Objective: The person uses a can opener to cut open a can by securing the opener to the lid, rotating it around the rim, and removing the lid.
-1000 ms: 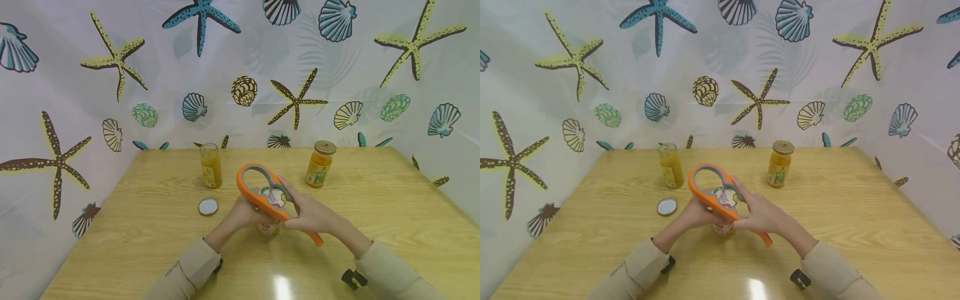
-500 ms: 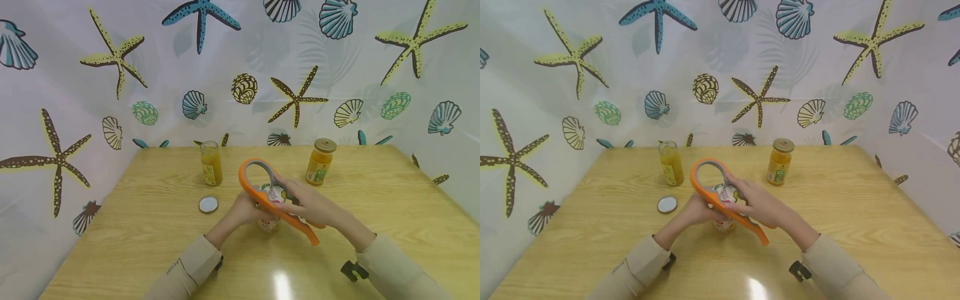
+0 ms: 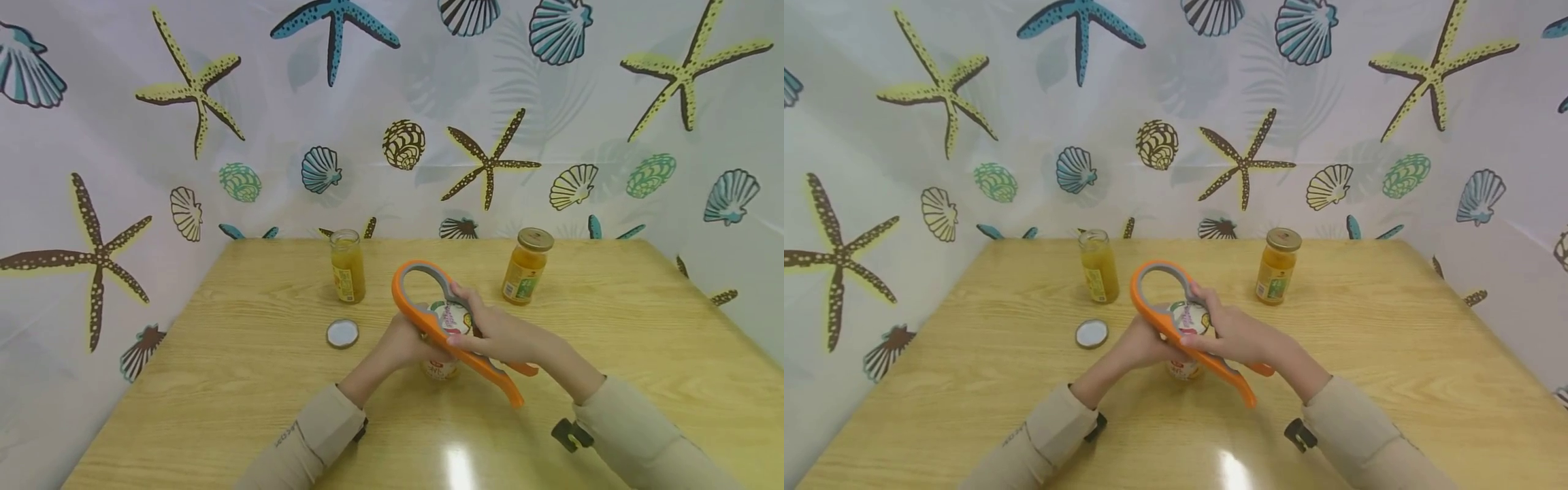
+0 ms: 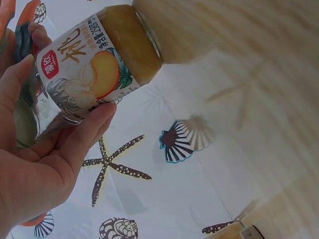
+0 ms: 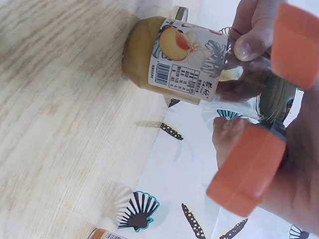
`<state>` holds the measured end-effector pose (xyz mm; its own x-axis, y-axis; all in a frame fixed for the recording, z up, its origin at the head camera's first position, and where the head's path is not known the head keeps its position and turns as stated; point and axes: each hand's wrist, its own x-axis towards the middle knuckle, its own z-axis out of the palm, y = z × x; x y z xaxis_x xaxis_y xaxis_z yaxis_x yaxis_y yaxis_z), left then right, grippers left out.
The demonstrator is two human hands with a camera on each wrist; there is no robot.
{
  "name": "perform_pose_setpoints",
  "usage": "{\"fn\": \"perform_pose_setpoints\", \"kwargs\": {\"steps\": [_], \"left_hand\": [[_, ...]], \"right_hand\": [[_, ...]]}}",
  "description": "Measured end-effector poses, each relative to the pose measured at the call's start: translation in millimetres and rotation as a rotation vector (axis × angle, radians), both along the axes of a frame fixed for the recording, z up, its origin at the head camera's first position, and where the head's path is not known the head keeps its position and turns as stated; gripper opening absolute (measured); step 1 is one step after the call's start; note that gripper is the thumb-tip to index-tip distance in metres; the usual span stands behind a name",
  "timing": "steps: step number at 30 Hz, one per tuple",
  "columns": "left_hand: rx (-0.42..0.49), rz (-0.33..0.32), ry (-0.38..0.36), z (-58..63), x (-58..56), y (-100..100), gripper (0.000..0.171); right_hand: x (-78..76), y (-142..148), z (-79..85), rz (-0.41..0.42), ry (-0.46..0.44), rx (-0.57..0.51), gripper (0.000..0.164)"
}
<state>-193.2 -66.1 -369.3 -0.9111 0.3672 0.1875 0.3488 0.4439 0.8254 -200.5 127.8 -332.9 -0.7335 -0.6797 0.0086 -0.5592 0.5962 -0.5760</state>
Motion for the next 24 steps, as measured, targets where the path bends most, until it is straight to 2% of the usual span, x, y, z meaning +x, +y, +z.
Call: {"fn": "perform_pose_setpoints", "kwargs": {"steps": [7,11,15,20,24], "left_hand": [[0.004,-0.007,0.024,-2.4,-1.5,-0.8,0.043],[-0.016,-0.012,0.021,-1.0,-3.1,-2.5,0.043],[-0.016,-0.026,0.002,0.0,-4.0,-5.1,0.041],[-0.013,-0.045,0.004,-0.7,-4.9,-6.1,0.038],[0.01,-0.04,-0.026,-0.6,-4.0,-5.2,0.038]], "right_hand": [[-0.8,-0.5,-2.7,0.011,0.028,-0.006,0.078],[0.6,-2.3,-3.9,-0.026,0.011,-0.025,0.078],[4.3,-5.1,2.0,-0.059,-0.002,-0.048,0.079],[2.6,-7.5,16.0,-0.047,0.066,-0.061,0.058],[0.5,-10.3,25.0,-0.048,0.073,-0.078,0.042]]}}
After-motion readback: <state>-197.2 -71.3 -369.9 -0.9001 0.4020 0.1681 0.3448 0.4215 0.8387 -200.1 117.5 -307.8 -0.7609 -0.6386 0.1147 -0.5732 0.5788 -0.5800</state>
